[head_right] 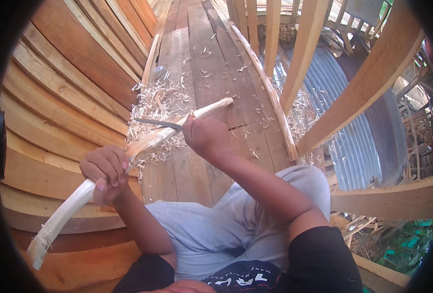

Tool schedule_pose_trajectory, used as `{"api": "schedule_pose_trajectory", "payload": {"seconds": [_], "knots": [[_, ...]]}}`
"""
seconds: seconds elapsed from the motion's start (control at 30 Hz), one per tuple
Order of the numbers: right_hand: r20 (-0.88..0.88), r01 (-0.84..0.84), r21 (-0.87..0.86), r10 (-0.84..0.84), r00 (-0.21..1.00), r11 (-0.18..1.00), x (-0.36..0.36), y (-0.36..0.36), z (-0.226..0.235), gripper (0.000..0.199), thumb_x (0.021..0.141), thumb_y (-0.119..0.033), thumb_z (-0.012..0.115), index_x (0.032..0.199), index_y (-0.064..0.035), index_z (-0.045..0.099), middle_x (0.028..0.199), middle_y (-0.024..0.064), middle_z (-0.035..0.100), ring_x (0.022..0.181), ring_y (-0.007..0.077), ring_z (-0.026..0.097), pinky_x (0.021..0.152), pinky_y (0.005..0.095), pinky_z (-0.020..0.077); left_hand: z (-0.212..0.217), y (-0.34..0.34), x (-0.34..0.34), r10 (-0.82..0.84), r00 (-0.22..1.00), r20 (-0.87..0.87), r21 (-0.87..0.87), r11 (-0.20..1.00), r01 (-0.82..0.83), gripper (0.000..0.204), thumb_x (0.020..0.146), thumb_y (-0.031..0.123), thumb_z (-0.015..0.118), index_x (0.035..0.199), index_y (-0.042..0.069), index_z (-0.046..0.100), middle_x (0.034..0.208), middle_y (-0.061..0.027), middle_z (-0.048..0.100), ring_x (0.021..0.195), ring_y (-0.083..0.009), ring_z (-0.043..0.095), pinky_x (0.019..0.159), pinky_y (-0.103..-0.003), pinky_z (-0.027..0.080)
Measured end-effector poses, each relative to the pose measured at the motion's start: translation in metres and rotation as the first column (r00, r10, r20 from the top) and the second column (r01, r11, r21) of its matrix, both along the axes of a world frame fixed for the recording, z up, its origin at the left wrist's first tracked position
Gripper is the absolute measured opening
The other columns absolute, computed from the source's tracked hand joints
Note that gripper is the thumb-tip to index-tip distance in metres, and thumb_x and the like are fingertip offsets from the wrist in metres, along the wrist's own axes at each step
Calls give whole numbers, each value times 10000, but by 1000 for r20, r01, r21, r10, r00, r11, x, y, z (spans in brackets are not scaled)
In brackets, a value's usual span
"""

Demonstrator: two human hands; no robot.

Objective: The person carves a long piece of wood using a knife, removing shavings and shaping the surface. They repeatedly adjust their grip and rotate the wood to work on different sections.

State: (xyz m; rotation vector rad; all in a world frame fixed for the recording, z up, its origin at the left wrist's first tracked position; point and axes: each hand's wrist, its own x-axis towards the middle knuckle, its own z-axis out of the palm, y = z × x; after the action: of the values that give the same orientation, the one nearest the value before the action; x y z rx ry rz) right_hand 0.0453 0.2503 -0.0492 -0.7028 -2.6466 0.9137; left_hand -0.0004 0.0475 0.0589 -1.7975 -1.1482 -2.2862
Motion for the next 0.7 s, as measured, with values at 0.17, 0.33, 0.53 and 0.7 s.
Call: {"api": "schedule_pose_trajectory", "payload": {"seconds": [0.17, 0.33, 0.53, 0.7], "knots": [[33, 82, 41, -83, 996, 996, -11, 33, -30, 507, 947, -297, 314, 708, -7, 654, 722, 218, 660, 687, 400, 662, 653, 512, 529, 1, 4, 5, 88, 990, 109, 37, 995, -93, 287, 762, 135, 590, 540, 115, 409, 458, -15, 446, 402, -138, 438, 563, -321, 453], [72, -58, 1, 57, 996, 998, -1, 18, -22, 513, 955, -285, 295, 773, 26, 659, 801, 254, 657, 772, 420, 649, 719, 522, 511, 4, -3, 13, 130, 975, 179, 64, 988, -144, 275, 766, 133, 591, 556, 108, 415, 465, -27, 441, 396, -142, 409, 571, -329, 440], [159, -118, -78, 130, 979, 990, -2, 10, -2, 528, 971, -303, 270, 893, 41, 663, 921, 267, 658, 886, 440, 634, 877, 510, 468, 10, -5, 15, 75, 996, 54, -8, 997, -75, 285, 797, 152, 592, 572, 118, 422, 476, -13, 451, 417, -128, 442, 592, -313, 426], [197, 129, -67, -114, 974, 989, -17, 84, -94, 530, 962, -315, 281, 901, 54, 656, 977, 270, 650, 929, 441, 625, 903, 501, 461, 10, -4, -3, -160, 986, -43, 10, 987, 161, 240, 718, 84, 625, 534, 90, 471, 470, -5, 496, 394, -126, 486, 537, -294, 479]]}}
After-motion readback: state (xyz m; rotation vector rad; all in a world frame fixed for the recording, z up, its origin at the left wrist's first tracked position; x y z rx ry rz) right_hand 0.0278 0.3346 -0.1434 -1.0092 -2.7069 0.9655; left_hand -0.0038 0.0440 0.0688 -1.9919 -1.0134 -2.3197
